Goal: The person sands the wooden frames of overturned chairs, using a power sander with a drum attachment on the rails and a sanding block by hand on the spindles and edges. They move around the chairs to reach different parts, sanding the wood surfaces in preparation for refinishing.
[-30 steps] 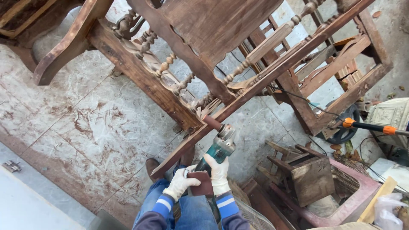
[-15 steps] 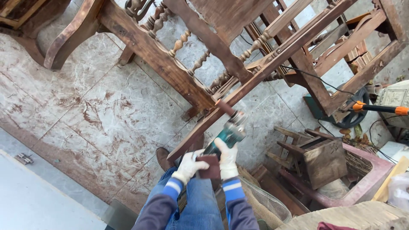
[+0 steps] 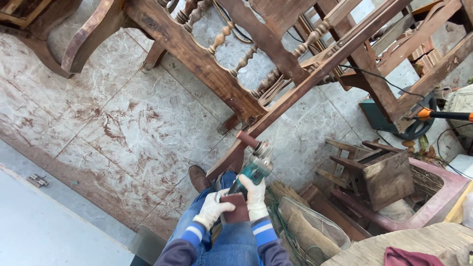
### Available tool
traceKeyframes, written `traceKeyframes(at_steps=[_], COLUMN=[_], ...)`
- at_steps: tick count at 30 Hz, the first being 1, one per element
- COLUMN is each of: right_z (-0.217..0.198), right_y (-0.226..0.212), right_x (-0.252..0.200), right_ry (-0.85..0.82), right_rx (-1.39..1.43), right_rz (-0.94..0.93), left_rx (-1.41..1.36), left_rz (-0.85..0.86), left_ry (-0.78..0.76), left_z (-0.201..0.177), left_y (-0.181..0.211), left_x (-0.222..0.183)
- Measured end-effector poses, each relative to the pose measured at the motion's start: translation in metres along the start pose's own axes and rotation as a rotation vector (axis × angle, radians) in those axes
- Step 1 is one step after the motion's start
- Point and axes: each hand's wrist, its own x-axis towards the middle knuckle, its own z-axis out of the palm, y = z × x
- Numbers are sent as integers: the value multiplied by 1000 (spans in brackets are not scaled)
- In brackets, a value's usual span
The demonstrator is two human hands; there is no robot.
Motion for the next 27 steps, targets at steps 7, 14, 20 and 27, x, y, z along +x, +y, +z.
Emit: traceKeyframes(at_steps=[7,14,20,27], right_z=[2,6,1,-5], right_y=[-1,-43,6,49], right_x=[-6,25,-10,-28], right_ry=[-49,16,-3,46], right_rx=[142,67,26,44], right_rz=[51,-117,11,119], left_rx=[110,231,18,-41], left_rz=[92,189,57,-14], left_ry=[-45,-37,-39,2], left_z=[-5,19,-8,-38], left_y=[14,30,-4,-30], left_x=[-2,41,-7,-30])
